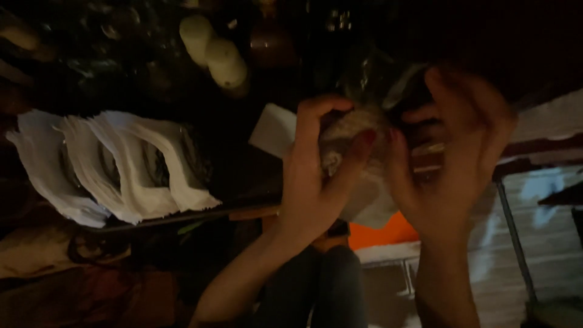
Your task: The person is polishing various types of glassware with a cloth.
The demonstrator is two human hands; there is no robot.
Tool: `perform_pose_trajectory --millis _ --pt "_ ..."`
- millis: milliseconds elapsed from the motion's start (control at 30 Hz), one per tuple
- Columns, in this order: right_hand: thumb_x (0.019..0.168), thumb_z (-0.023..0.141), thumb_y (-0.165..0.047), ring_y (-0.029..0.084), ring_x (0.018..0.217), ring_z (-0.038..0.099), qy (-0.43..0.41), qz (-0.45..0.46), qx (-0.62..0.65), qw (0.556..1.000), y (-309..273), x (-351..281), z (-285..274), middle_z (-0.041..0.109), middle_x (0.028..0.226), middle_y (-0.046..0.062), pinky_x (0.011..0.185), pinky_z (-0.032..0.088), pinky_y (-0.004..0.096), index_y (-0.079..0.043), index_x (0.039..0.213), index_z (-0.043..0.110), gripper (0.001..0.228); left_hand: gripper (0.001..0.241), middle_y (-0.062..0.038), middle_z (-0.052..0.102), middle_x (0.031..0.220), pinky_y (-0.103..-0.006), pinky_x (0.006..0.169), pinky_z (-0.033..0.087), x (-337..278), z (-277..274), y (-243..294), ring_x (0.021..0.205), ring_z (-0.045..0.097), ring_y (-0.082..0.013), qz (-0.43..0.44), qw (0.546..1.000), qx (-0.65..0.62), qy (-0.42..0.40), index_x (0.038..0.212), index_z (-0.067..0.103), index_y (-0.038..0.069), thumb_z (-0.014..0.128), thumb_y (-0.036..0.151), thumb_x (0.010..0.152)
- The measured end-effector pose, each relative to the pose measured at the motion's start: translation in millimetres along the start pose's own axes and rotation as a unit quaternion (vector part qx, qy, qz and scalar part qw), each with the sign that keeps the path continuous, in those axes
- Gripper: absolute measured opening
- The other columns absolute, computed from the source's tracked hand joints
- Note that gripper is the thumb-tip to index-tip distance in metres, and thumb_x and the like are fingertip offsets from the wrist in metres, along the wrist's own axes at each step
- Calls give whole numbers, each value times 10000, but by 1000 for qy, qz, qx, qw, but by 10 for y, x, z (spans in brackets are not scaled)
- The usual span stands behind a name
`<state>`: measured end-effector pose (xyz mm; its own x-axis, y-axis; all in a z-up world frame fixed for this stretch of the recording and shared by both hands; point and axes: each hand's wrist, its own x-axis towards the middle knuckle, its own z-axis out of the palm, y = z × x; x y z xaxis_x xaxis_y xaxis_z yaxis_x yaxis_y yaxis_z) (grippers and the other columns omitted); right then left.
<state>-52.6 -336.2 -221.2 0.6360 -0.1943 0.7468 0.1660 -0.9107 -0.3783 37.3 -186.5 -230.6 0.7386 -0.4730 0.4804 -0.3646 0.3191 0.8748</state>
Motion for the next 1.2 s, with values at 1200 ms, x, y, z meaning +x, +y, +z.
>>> perform_pose_trajectory --millis 1200 --pt "948 869 4 137 938 634 -39 62 75 994 -856 309 -596 564 1260 81 698 582 215 -58 1167 700 284 930 -222 569 1218 -415 667 619 86 -13 955 916 717 -347 -18 947 319 -24 1401 442 43 900 403 677"
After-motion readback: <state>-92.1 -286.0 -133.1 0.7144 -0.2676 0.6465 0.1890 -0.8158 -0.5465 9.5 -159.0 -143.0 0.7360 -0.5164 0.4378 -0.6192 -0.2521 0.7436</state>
